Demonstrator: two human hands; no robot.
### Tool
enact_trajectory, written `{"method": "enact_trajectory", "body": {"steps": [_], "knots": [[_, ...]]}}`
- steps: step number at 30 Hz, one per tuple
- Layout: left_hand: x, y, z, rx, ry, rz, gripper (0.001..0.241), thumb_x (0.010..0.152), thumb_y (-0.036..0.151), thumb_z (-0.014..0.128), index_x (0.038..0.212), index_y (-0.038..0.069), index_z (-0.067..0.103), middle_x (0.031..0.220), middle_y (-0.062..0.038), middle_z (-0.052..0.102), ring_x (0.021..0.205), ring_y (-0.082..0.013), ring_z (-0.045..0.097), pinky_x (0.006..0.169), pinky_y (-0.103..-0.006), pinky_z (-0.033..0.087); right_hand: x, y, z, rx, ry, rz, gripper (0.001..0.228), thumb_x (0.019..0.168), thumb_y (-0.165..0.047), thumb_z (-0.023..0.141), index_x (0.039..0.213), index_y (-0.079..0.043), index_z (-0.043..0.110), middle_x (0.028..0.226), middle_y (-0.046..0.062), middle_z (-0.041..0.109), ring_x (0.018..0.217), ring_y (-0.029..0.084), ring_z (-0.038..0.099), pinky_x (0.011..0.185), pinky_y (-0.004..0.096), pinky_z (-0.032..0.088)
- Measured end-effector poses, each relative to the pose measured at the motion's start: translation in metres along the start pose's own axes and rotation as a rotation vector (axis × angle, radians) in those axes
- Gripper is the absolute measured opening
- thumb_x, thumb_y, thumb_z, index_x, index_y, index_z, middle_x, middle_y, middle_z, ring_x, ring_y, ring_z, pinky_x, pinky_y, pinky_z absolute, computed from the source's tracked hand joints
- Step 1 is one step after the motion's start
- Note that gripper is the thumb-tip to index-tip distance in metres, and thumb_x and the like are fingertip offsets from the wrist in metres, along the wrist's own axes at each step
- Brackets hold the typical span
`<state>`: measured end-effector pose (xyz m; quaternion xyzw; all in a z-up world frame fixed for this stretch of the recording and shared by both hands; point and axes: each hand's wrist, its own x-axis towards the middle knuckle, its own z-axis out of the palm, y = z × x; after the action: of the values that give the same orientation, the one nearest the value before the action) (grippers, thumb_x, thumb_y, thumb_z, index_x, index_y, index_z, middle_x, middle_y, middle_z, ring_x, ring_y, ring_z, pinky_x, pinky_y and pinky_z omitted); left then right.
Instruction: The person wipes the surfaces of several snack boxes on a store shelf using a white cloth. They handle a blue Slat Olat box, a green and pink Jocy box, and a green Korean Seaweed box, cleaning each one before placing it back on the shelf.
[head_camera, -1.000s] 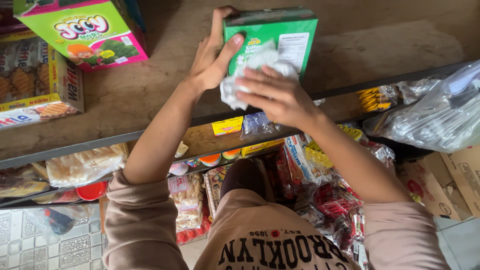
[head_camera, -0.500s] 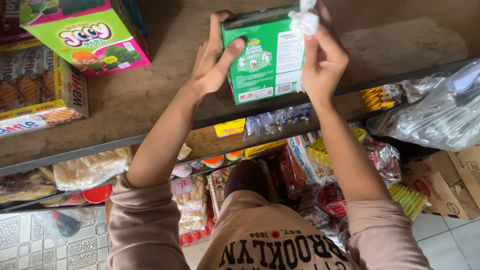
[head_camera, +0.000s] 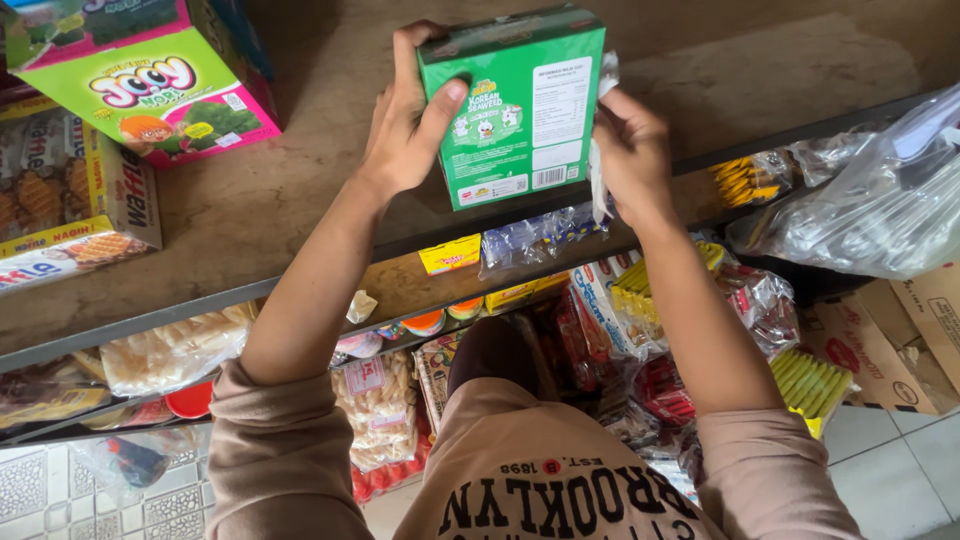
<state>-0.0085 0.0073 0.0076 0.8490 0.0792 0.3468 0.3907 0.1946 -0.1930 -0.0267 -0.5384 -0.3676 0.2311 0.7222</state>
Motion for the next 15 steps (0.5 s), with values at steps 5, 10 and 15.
{"method": "enact_trajectory", "body": {"steps": [5,10,15], "knots": [[-0.007,0.005,-0.003,0.082,-0.013,0.063,0.071,0.107,0.054,0.063,0.151,0.011,0.027,0.129,-0.022,0.071,0.121,-0.0427,0.072,0.105,-0.0486,0.054,-0.003,-0.003,0.0,0.047,-0.007,0.048,0.033,0.106,0.001,0.052,0.137,0.002,0.064,0.113,0.006,0.074,0.087,0.007,0.066,0.07,0.022,0.053],[-0.01,0.012,-0.002,0.262,-0.011,0.264,0.094,0.092,0.048,0.087,0.149,0.007,0.024,0.137,-0.025,0.064,0.12,-0.0442,0.069,0.103,-0.0476,0.055,0.003,-0.004,-0.002,0.267,-0.042,-0.075,0.031,0.105,0.003,0.055,0.135,0.005,0.06,0.12,0.009,0.072,0.101,0.012,0.069,0.085,0.026,0.056],[-0.013,0.017,0.002,0.281,0.039,0.324,0.12,0.083,0.055,0.096,0.153,0.002,0.014,0.13,-0.022,0.064,0.111,-0.0395,0.072,0.097,-0.0449,0.059,0.007,-0.032,-0.007,0.185,0.009,-0.315,0.029,0.112,-0.002,0.054,0.139,0.004,0.062,0.126,0.009,0.071,0.108,0.015,0.067,0.096,0.028,0.054]]}}
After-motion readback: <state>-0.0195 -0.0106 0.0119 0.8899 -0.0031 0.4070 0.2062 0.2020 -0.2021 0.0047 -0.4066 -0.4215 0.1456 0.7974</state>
